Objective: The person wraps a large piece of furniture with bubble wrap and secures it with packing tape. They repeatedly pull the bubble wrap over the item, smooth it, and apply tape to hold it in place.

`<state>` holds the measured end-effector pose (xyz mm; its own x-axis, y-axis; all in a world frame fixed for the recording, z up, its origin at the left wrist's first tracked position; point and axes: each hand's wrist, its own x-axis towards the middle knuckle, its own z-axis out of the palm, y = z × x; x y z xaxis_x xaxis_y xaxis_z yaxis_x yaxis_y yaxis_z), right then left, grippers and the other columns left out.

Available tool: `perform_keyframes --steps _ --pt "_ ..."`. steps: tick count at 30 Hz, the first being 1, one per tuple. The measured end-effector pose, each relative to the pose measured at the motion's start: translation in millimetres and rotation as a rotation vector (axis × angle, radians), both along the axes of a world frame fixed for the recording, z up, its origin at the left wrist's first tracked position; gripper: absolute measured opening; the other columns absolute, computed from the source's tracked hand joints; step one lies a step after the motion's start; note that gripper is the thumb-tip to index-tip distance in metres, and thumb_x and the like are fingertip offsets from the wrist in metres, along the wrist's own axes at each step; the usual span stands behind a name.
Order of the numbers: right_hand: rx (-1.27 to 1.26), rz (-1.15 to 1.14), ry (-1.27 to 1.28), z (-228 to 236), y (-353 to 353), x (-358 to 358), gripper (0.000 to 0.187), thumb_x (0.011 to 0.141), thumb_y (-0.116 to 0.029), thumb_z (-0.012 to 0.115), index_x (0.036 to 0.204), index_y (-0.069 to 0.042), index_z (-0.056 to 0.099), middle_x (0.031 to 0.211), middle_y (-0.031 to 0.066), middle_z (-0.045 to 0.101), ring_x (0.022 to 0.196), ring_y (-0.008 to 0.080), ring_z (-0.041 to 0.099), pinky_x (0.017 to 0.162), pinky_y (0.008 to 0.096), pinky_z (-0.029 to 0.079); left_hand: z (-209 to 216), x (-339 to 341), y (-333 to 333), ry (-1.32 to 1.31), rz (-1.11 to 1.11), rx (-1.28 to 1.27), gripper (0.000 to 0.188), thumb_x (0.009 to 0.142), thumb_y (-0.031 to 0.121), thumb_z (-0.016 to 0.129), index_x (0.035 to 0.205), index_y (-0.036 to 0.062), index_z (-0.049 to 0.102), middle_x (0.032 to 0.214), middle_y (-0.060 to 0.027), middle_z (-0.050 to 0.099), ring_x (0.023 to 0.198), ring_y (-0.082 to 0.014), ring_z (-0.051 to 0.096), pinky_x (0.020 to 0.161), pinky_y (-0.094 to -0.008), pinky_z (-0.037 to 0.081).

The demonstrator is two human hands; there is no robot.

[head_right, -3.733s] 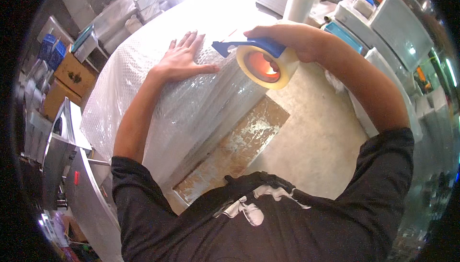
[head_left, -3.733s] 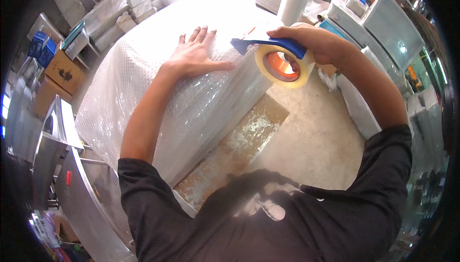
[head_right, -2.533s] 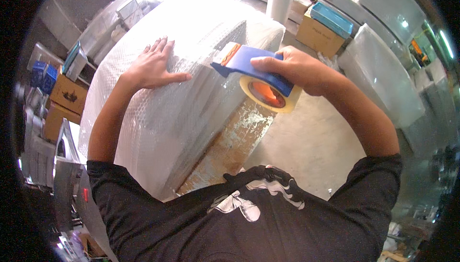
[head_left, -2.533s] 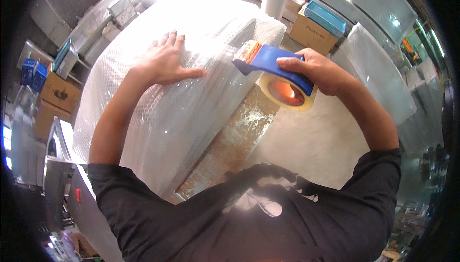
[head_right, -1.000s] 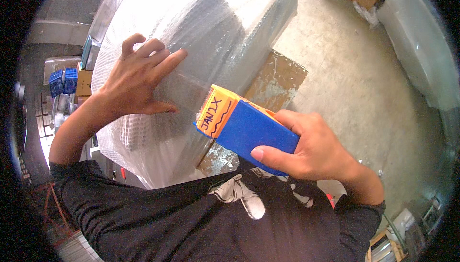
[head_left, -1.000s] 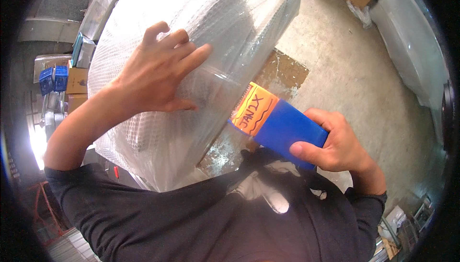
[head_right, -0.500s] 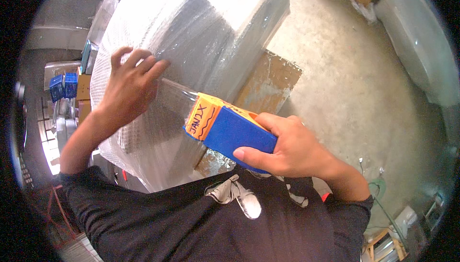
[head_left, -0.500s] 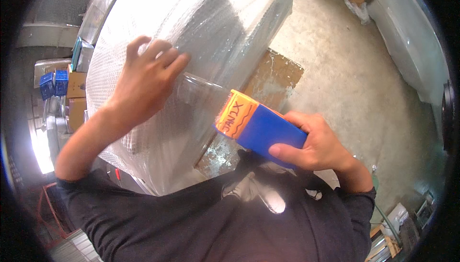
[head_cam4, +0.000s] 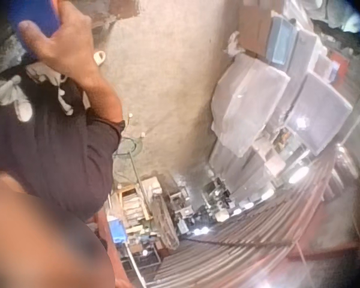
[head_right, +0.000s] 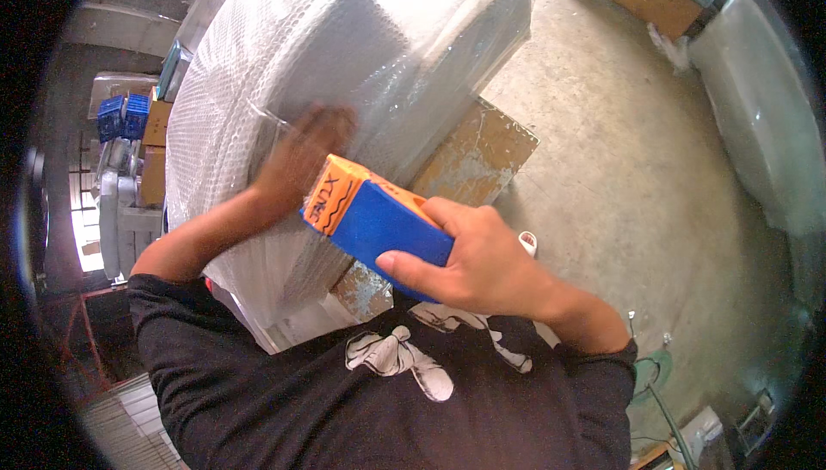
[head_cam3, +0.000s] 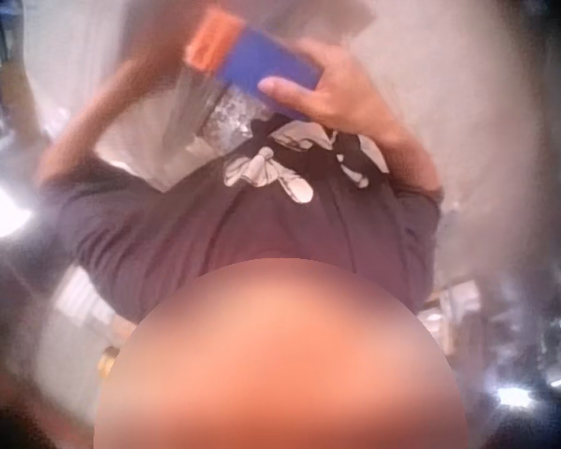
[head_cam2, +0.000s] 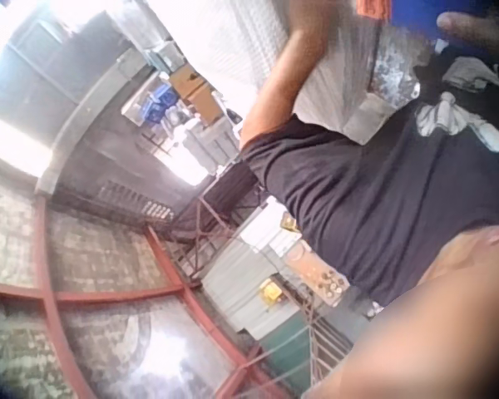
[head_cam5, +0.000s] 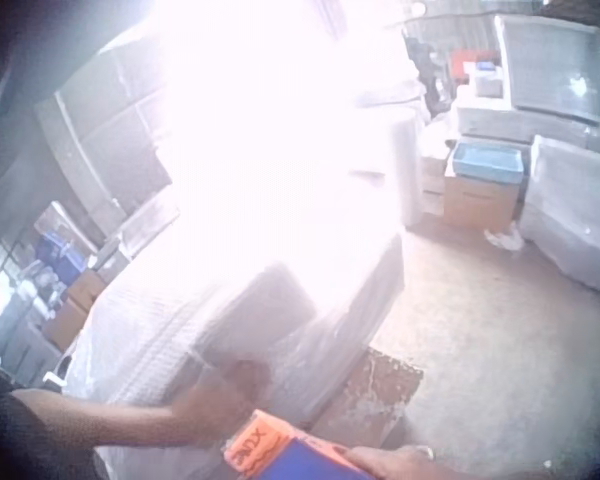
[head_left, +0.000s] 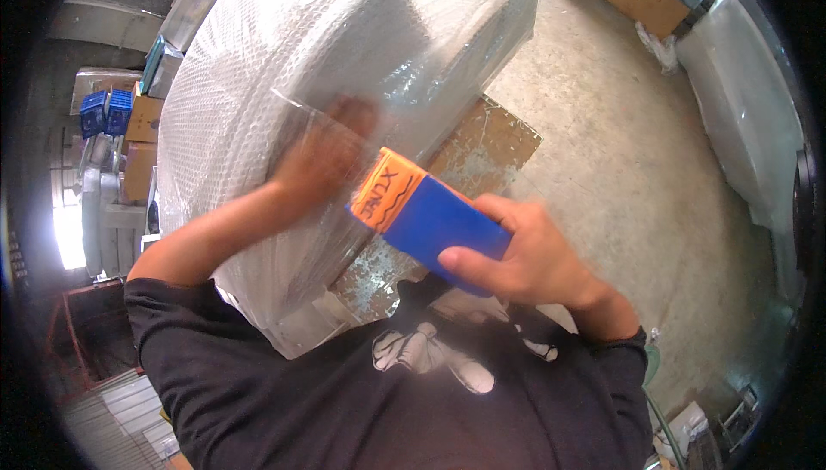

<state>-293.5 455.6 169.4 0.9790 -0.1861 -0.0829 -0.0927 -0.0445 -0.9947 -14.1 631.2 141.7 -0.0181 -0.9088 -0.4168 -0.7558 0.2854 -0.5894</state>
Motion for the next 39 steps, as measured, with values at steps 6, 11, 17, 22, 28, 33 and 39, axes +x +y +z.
perform_keyframes --steps 6,11,17,22,28,33,39 --pt "0.234 0.05 0.023 -22.5 4.2 5.5 0.054 0.086 -0.035 0.079 0.119 0.005 0.064 0.095 0.0136 0.073 0.086 0.0144 0.07 0.076 0.0292 0.055 51.7 -1.5 -4.9 -0.387 0.032 0.08 0.076 0.096 0.044 0.042 0.159 0.0056 0.023 0.168 -0.0069 0.018 0.155 -0.0213 0.015 0.127 -0.0414 0.006" --pt "0.239 0.079 -0.039 -23.4 -4.3 5.6 0.058 0.088 -0.042 0.075 0.12 0.004 0.063 0.096 0.0228 0.072 0.087 0.0329 0.074 0.078 0.0388 0.056 65.2 -5.8 -9.8 -0.451 0.029 0.117 0.075 0.097 0.045 0.042 0.16 0.0078 0.024 0.168 -0.0058 0.019 0.155 -0.0206 0.015 0.127 -0.0403 0.007" --pt "0.221 0.05 -0.059 -15.4 -9.2 7.2 0.057 0.087 -0.042 0.076 0.119 0.004 0.063 0.094 0.0222 0.072 0.085 0.0317 0.074 0.076 0.0385 0.056 62.7 -8.2 0.1 -0.49 0.05 0.093 0.07 0.096 0.04 0.045 0.158 0.0092 0.032 0.168 -0.0058 0.02 0.155 -0.0198 0.013 0.126 -0.043 0.006" --pt "0.146 0.038 -0.006 -5.1 -12.3 9.3 0.054 0.086 -0.04 0.078 0.116 0.004 0.065 0.09 0.021 0.072 0.081 0.0283 0.073 0.073 0.0367 0.056 40.5 -16.4 13.7 -0.413 0.161 -0.142 0.067 0.096 0.037 0.044 0.156 0.0097 0.035 0.168 -0.0018 0.021 0.156 -0.0199 0.013 0.126 -0.048 0.003" --pt "0.129 0.048 0.065 6.4 -17.0 7.2 0.048 0.086 -0.037 0.079 0.106 0.005 0.067 0.084 0.0176 0.071 0.075 0.0203 0.069 0.069 0.0346 0.054 -20.1 -44.3 16.9 0.089 0.588 -0.681 0.06 0.093 0.022 0.055 0.151 0.0152 0.045 0.162 0.0033 0.035 0.153 -0.0238 0.025 0.124 -0.0574 -0.002" --pt "0.066 0.038 0.031 16.8 -19.6 10.7 0.045 0.087 -0.036 0.078 0.102 0.005 0.067 0.081 0.0118 0.069 0.072 0.0144 0.065 0.064 0.0317 0.052 -83.9 -22.9 1.9 -0.232 0.309 -1.361 0.027 0.092 0.034 0.07 0.115 0.0201 0.069 0.137 0.005 0.06 0.137 -0.0246 0.046 0.124 -0.0548 0.007" --pt "0.028 0.07 0.08 27.3 -24.2 11.5 0.041 0.088 -0.032 0.077 0.103 0.005 0.067 0.08 0.0082 0.068 0.07 0.0107 0.062 0.062 0.029 0.051 -94.8 -2.7 1.2 -0.35 0.169 -1.72 0.035 0.088 0.039 0.075 0.111 0.0204 0.056 0.119 0.0013 0.055 0.117 -0.0226 0.05 0.117 -0.048 0.022"
